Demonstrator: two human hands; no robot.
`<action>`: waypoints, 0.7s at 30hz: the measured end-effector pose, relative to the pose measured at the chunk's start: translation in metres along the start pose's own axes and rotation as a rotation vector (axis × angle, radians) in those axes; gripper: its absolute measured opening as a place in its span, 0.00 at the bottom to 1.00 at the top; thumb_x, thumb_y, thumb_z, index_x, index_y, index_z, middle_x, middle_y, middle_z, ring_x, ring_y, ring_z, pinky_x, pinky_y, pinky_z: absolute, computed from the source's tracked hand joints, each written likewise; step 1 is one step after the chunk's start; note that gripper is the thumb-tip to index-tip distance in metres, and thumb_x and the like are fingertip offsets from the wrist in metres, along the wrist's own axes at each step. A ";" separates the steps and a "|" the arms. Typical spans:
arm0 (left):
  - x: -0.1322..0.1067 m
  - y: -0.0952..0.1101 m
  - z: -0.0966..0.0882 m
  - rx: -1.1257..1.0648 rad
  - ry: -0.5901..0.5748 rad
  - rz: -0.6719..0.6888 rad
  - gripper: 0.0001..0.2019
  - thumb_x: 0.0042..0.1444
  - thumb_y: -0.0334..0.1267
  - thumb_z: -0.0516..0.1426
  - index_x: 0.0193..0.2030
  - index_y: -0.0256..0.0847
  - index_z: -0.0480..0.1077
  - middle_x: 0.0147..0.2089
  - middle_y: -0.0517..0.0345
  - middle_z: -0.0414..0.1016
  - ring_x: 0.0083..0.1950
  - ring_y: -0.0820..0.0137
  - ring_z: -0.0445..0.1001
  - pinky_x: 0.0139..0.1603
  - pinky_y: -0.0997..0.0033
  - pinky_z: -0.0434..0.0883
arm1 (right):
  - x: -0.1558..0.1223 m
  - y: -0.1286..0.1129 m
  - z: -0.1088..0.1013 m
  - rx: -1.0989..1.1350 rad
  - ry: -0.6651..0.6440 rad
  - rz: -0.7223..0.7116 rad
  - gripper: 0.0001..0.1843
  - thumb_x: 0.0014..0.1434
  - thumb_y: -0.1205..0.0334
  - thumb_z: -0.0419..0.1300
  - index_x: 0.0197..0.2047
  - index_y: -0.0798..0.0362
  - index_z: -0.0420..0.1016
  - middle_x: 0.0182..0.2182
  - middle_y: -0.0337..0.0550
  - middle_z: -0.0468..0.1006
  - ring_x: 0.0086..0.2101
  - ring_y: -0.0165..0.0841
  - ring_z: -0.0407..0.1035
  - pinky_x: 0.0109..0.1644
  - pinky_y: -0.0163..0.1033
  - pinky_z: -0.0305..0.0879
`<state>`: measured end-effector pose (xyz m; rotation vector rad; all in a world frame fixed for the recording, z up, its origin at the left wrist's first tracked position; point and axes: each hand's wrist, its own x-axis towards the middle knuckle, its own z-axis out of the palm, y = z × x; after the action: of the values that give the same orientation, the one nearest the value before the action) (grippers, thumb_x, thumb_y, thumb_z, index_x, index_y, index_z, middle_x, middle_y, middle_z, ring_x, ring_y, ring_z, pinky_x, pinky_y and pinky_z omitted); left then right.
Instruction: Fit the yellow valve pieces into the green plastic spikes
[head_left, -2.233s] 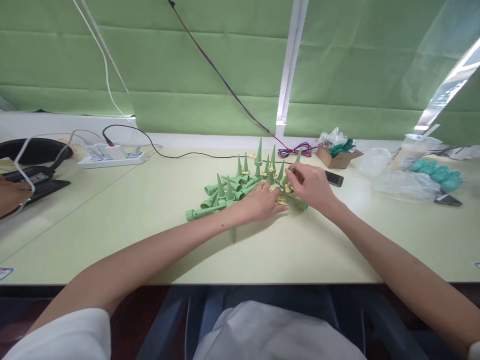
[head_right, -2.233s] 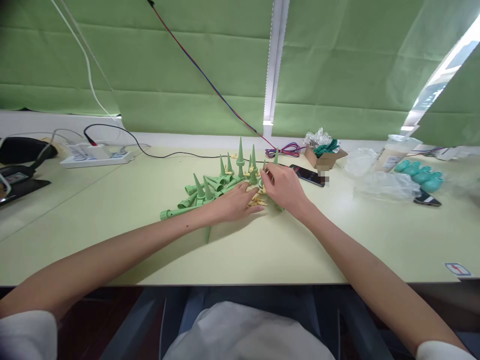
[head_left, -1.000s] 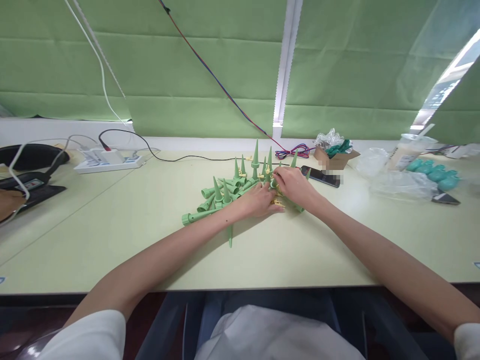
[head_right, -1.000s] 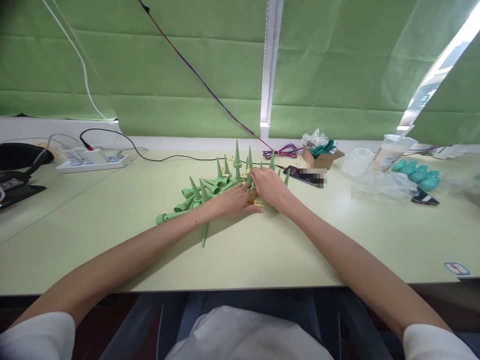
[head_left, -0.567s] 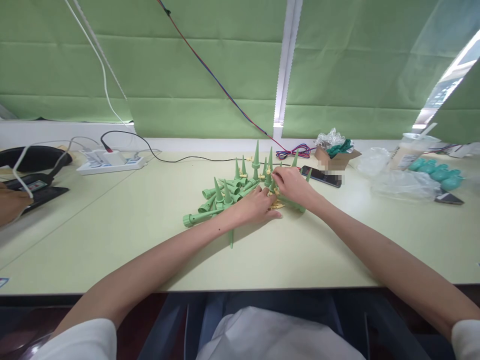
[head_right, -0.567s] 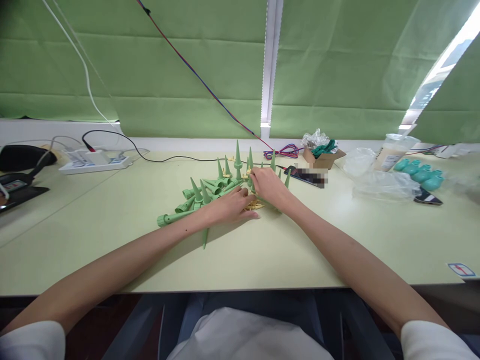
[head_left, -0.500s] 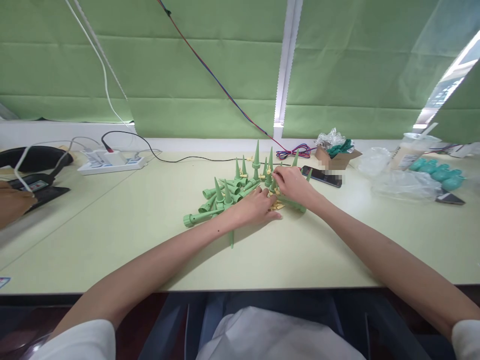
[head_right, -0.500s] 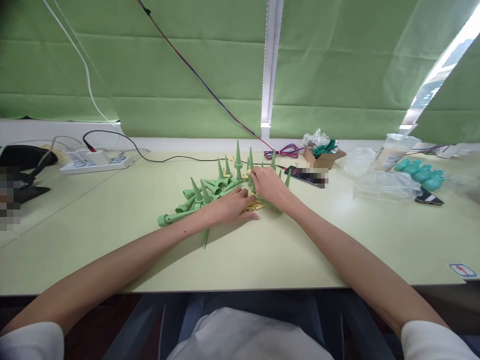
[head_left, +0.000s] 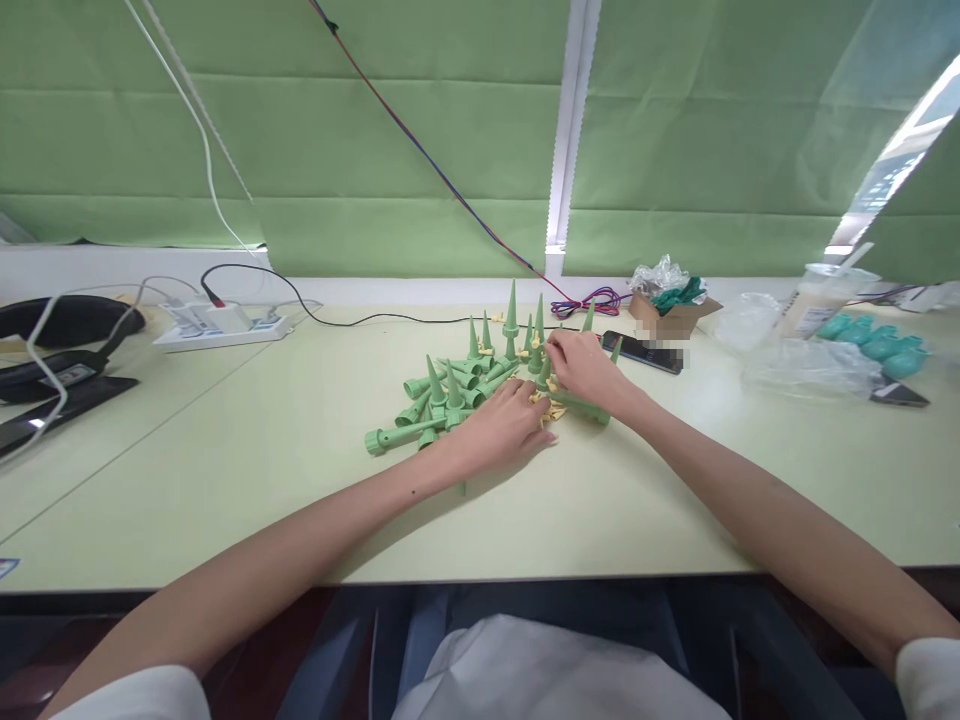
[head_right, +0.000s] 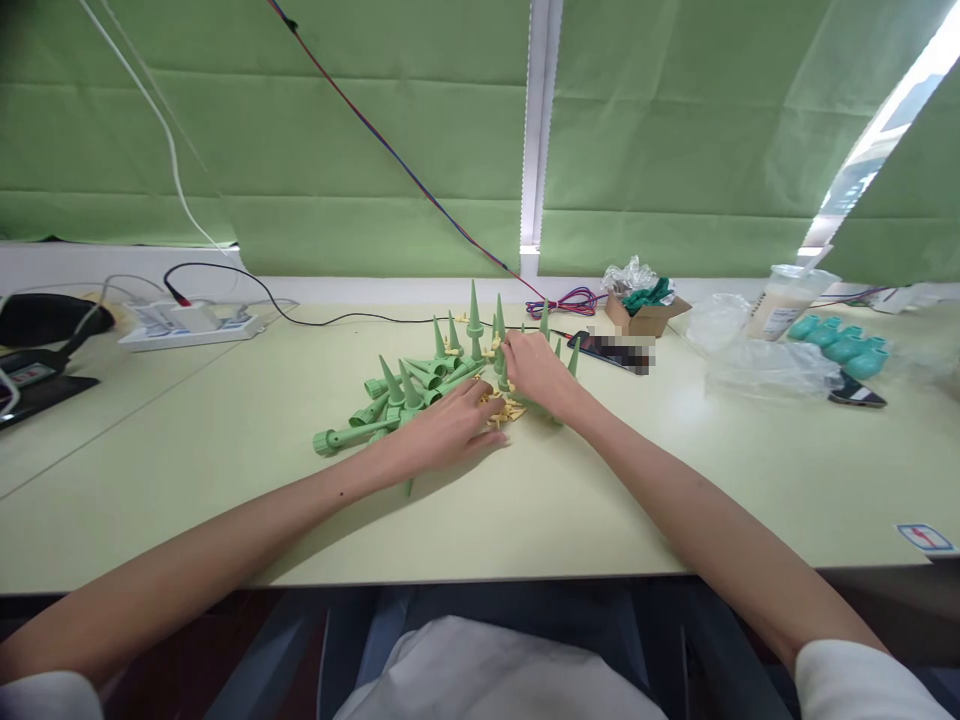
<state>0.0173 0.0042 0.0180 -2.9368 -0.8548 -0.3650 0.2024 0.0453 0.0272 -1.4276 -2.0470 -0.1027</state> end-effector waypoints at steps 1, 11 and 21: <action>-0.003 0.001 -0.001 0.001 0.018 0.010 0.13 0.66 0.46 0.52 0.45 0.38 0.69 0.45 0.46 0.68 0.51 0.56 0.68 0.50 0.57 0.68 | 0.000 0.000 0.000 0.012 0.001 0.008 0.13 0.66 0.68 0.49 0.30 0.51 0.66 0.20 0.43 0.71 0.24 0.38 0.65 0.36 0.42 0.58; -0.019 0.003 0.007 -0.205 0.082 0.106 0.17 0.69 0.39 0.45 0.35 0.38 0.71 0.40 0.48 0.72 0.44 0.65 0.70 0.44 0.65 0.69 | -0.008 -0.002 0.002 0.023 0.111 -0.019 0.10 0.67 0.67 0.49 0.50 0.56 0.67 0.23 0.41 0.73 0.25 0.37 0.67 0.36 0.38 0.58; -0.019 0.011 0.022 -0.234 0.181 0.312 0.18 0.68 0.37 0.48 0.30 0.38 0.72 0.29 0.51 0.73 0.35 0.67 0.72 0.38 0.67 0.68 | -0.011 -0.026 0.007 -0.048 -0.074 -0.128 0.12 0.69 0.67 0.47 0.47 0.57 0.71 0.35 0.51 0.77 0.34 0.38 0.71 0.37 0.38 0.58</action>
<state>0.0120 -0.0127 -0.0080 -3.1124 -0.3442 -0.7367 0.1788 0.0289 0.0231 -1.3460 -2.2094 -0.1555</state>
